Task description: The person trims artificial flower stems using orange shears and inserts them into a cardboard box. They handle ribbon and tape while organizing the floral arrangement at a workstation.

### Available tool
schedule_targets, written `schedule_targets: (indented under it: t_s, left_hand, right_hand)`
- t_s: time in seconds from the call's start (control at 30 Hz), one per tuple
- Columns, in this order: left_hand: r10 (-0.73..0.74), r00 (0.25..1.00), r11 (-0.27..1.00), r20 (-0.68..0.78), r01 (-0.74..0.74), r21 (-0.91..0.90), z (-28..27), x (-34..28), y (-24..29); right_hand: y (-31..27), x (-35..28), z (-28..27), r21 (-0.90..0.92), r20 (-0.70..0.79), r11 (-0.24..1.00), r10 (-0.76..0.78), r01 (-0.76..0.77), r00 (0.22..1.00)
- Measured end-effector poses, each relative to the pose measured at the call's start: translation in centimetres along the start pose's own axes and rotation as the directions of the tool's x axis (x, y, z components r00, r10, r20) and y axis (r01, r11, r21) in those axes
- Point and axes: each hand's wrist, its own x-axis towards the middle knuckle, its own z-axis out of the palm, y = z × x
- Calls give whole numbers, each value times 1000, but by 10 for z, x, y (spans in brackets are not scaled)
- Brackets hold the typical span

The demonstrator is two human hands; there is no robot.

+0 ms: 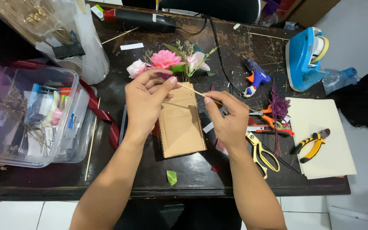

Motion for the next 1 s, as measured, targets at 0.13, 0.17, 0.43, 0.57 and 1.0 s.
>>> schedule_targets:
  t_s: [0.13,0.17,0.43,0.57,1.0]
  left_hand:
    - [12,1000,1000,4,-12,-29,1,0,-4]
    - [20,1000,998,11,-20,-52,1,0,-6]
    - [51,997,992,53,-45,-118,-4,4,-13]
    - [46,994,993,100,-35,-108,-5,5,-13]
    - [-70,979,995,191,83,-62,-11,8,-18]
  right_hand:
    - [1,0,-2,-9,9,1000,0,0,1000]
    - [1,0,-2,-12,14,1000,2,-2,1000]
    - [1,2,-5,-17,12,1000,18,-18,1000]
    - [4,2,-7,-25,11,1000,13,-13,1000]
    - [11,1,-17,-20,12,999,40,-40,999]
